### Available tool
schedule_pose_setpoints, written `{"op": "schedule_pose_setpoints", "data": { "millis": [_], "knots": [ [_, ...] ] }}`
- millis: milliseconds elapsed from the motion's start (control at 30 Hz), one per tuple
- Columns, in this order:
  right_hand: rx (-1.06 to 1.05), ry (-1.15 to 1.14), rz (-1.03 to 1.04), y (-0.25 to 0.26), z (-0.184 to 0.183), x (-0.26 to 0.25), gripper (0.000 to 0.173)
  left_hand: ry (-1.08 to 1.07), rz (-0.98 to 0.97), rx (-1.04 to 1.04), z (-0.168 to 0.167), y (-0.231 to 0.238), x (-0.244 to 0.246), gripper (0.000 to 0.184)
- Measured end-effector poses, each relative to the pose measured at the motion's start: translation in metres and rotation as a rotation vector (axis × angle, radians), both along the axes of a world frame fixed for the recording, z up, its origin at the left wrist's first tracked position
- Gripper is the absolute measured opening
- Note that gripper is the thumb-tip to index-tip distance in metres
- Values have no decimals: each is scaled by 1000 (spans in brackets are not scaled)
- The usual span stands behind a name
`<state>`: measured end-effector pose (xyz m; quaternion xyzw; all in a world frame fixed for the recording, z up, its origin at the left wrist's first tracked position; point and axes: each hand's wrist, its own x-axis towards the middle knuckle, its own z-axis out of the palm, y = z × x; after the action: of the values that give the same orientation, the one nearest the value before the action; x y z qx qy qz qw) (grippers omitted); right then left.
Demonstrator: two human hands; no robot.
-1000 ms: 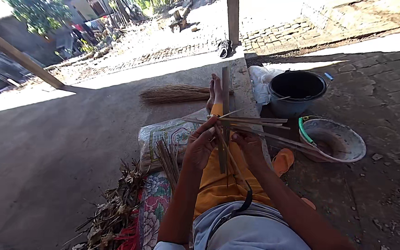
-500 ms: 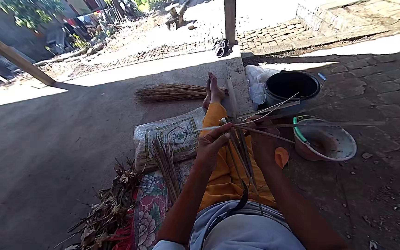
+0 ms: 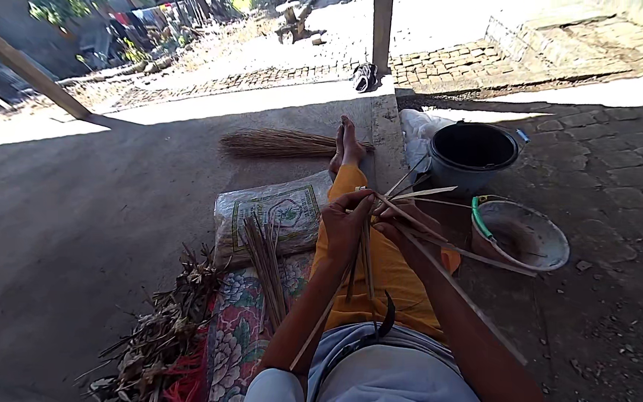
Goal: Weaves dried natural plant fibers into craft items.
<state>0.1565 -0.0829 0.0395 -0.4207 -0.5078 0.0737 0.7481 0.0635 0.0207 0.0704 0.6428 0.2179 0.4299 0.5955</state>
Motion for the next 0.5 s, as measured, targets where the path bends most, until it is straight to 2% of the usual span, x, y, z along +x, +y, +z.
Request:
{"op": "schedule_pose_setpoints", "data": {
  "millis": [100, 233, 400, 500],
  "knots": [
    [15, -99, -60, 1, -2, 4, 9, 136, 8, 184, 2, 3, -2, 10],
    [-53, -40, -165, -3, 1, 7, 13, 277, -65, 471, -1, 16, -10, 11],
    [-139, 265, -97, -4, 0, 11, 18, 362, -94, 724, -6, 19, -16, 21],
    [-157, 466, -26, -2, -2, 12, 20, 384, -100, 764, -8, 15, -17, 27]
  ]
}}
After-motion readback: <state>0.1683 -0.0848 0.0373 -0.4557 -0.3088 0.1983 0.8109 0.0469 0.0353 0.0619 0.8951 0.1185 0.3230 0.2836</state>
